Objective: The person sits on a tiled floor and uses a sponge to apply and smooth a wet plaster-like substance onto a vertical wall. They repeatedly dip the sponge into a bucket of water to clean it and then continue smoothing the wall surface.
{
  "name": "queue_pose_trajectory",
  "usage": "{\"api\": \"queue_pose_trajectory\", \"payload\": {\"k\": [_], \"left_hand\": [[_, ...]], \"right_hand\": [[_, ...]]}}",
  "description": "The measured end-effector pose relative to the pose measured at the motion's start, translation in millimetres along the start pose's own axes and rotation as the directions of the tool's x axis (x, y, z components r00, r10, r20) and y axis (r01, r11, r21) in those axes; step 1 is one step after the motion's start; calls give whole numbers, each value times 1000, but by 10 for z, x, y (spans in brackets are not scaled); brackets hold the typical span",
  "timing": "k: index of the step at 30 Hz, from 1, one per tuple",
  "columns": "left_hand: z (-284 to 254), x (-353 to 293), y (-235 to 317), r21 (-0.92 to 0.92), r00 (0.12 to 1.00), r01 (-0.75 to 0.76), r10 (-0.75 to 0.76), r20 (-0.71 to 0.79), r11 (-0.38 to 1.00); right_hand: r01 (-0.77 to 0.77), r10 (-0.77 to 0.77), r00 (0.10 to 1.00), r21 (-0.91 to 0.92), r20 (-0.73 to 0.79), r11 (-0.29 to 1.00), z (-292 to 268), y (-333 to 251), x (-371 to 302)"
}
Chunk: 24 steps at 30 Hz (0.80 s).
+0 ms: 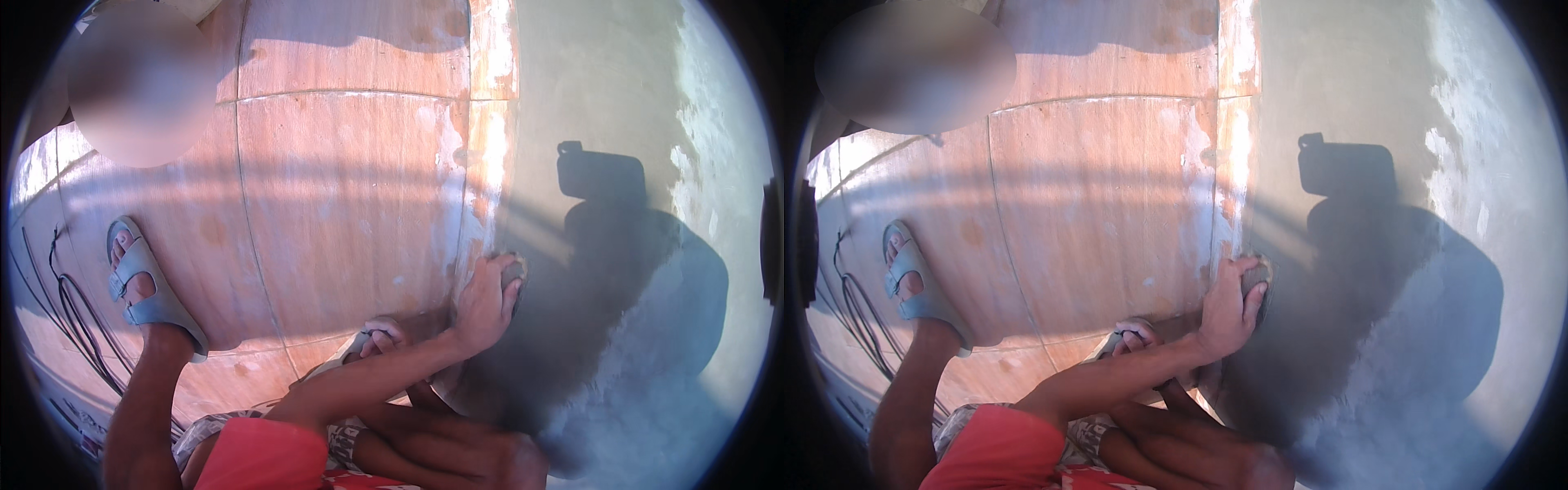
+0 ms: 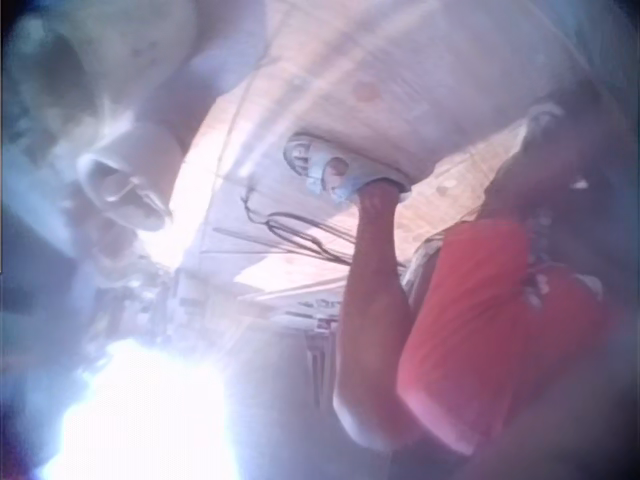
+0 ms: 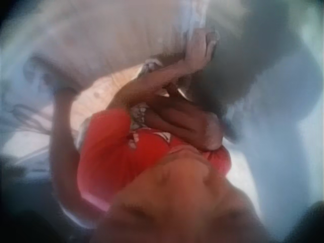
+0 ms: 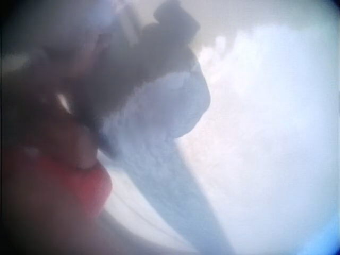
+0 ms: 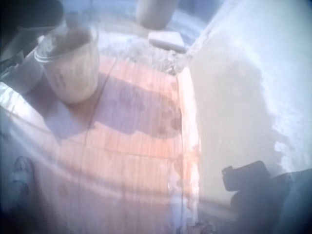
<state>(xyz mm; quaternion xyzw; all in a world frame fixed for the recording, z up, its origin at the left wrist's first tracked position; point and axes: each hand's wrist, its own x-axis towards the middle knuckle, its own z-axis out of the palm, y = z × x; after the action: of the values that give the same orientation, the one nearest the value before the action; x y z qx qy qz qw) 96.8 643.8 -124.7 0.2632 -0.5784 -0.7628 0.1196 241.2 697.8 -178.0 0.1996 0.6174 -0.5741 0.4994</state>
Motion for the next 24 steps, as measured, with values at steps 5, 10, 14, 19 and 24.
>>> {"api": "queue_pose_trajectory", "payload": {"k": [5,10,14,19,24], "left_hand": [[-16,788,430,-12,986,-140,138,-95,990],[6,-114,460,-46,905,-386,388,174,921],[-25,1044,76,32,960,-183,186,-208,983],[-151,1189,1122,36,969,-244,242,50,969],[-48,412,462,73,942,-319,308,137,945]], "right_hand": [[94,-97,995,-76,-35,993,-16,222,38],[100,-97,995,-91,36,991,-88,192,48],[70,-65,995,-71,72,995,-112,116,6],[43,-37,995,-58,90,997,-2,86,10],[33,-32,998,-20,56,999,-102,104,5]]}}
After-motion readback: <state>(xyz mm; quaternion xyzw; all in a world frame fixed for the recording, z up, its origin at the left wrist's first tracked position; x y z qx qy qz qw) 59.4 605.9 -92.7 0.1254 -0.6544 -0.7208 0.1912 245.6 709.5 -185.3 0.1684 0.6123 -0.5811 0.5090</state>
